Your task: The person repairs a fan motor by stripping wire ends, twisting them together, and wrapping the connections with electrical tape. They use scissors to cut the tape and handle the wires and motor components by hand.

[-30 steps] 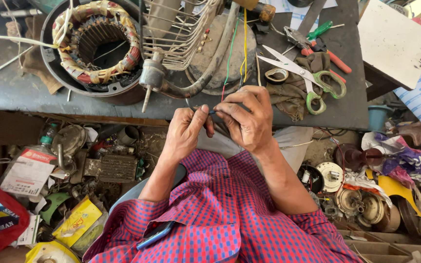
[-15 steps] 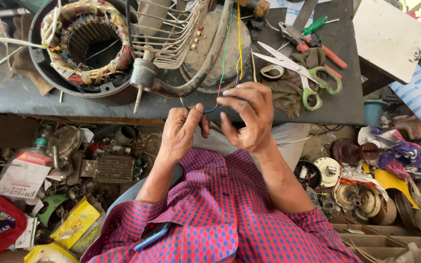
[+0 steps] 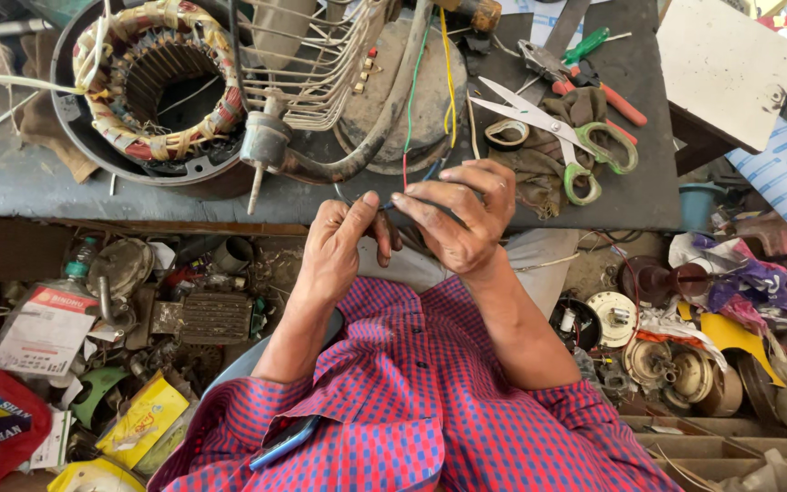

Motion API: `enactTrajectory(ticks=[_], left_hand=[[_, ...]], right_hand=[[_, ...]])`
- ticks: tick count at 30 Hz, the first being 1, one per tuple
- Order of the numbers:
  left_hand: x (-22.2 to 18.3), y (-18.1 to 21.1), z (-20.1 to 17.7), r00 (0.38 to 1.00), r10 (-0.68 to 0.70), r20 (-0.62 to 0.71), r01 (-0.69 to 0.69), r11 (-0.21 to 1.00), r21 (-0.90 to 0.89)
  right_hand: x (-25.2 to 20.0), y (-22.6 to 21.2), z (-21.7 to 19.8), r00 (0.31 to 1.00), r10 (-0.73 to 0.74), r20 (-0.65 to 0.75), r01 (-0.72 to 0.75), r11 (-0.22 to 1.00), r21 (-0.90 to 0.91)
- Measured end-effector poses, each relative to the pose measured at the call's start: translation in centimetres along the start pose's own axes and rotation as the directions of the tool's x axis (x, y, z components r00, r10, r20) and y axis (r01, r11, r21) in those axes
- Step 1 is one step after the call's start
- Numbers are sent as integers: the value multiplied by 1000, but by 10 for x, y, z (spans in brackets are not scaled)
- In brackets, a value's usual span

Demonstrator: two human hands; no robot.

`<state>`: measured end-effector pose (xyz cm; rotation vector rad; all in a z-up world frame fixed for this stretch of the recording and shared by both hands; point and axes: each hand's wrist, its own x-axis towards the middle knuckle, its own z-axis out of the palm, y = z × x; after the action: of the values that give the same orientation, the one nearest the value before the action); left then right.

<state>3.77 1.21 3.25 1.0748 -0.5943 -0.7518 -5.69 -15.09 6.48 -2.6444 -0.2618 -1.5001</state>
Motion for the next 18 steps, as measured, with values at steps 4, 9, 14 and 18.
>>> enactTrajectory(ticks=[4, 9, 14, 18], left_hand=[[0, 1, 0, 1000, 5, -4, -4, 999, 45], [-2, -2, -4, 1000, 23, 4, -23, 994, 104], [-9, -13, -12, 996, 69, 55, -75, 991, 110], [-19, -25, -16, 995, -40, 89, 22, 980, 200]], right_hand=[[3, 0, 0, 999, 4, 43, -4, 1000, -6], [-5, 5, 0, 994, 36, 102, -48, 992, 116], [-16, 41, -6, 939, 332, 88, -336, 941, 30], [-32, 76, -26, 815, 532, 231, -468, 838, -280]])
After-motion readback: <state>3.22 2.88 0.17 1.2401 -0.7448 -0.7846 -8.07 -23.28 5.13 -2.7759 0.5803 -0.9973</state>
